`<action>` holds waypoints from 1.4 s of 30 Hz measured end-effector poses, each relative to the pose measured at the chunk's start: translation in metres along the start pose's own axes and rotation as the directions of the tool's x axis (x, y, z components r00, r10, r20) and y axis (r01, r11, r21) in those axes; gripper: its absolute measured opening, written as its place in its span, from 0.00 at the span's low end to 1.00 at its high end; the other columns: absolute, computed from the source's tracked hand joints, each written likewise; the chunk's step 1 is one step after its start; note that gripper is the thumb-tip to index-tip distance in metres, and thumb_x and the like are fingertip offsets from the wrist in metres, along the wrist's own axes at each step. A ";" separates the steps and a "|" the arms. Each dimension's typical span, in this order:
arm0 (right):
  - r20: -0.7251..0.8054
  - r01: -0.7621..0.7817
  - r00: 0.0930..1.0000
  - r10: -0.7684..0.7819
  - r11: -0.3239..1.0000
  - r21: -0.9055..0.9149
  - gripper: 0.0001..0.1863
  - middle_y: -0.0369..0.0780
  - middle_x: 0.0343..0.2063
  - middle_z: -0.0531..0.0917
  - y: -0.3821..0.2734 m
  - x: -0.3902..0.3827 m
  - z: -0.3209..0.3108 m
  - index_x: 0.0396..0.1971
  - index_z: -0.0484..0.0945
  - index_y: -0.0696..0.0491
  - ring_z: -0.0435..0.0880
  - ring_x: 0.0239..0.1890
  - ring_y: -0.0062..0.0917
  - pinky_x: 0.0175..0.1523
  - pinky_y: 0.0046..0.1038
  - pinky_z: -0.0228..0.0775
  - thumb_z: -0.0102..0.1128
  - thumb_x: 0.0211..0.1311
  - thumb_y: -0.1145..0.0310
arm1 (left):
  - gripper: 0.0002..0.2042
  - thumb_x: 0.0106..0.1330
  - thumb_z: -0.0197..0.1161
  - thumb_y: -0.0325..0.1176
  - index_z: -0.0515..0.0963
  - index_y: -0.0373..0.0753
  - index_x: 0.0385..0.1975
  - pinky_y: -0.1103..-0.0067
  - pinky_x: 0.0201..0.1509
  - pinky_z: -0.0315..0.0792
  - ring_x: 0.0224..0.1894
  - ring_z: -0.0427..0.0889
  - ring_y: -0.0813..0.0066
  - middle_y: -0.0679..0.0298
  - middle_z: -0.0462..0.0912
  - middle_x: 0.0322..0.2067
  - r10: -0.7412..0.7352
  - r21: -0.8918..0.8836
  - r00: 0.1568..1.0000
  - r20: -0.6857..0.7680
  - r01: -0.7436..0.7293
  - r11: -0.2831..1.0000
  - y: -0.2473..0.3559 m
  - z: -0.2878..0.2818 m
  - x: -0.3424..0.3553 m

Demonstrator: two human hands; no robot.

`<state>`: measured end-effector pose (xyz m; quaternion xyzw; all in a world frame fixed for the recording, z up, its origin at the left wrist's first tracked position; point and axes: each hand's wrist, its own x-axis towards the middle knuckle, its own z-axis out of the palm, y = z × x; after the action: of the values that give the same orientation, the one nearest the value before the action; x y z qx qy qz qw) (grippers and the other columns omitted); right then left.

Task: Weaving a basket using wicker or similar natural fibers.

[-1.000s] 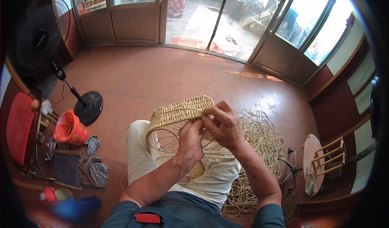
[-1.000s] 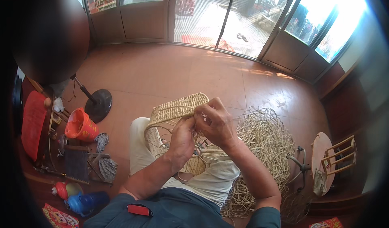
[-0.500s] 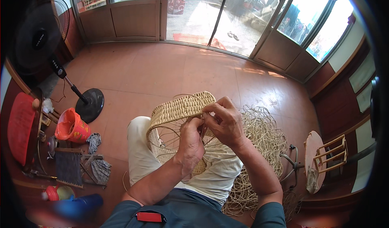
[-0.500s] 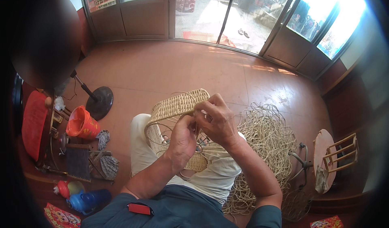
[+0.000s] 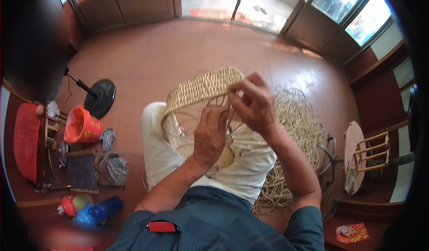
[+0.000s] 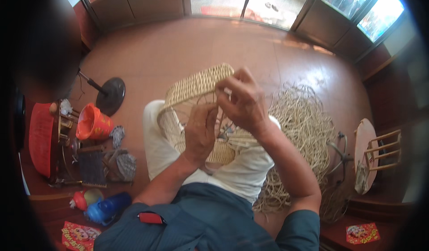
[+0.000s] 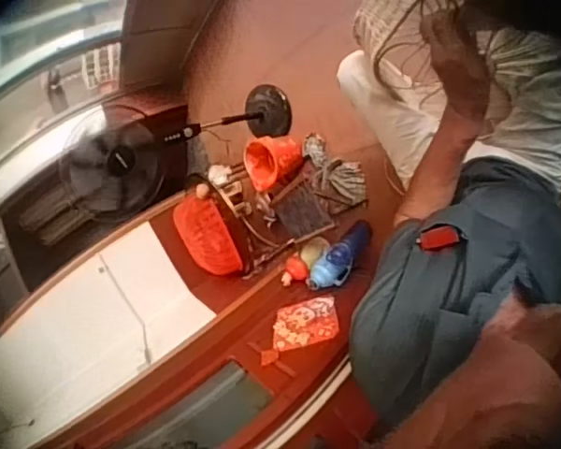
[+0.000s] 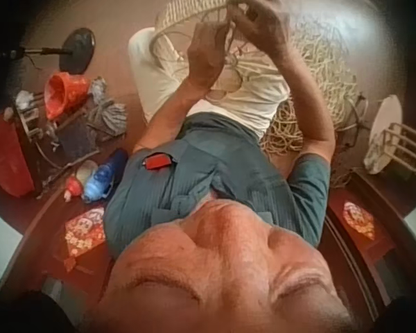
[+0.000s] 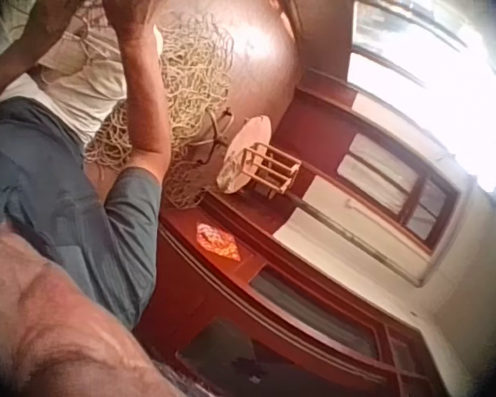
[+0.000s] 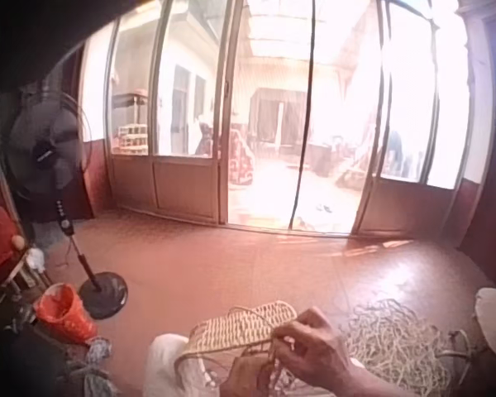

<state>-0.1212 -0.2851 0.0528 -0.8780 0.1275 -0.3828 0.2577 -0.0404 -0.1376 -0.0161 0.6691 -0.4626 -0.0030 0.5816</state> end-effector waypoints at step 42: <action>-0.161 -0.235 0.955 0.248 0.967 0.093 0.12 0.41 0.44 0.86 -0.020 -0.129 0.054 0.48 0.89 0.55 0.84 0.36 0.27 0.43 0.31 0.79 0.71 0.66 0.79 | 0.22 0.60 0.66 0.17 0.84 0.35 0.56 0.64 0.57 0.81 0.52 0.83 0.56 0.57 0.84 0.53 0.394 0.399 0.876 0.278 -0.478 0.782 -0.063 -0.030 -0.004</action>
<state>-0.1684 -0.1952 -0.0456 -0.8097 0.2414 -0.4268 0.3225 0.0131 -0.1183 -0.0575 0.6575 -0.6432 0.1802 0.3485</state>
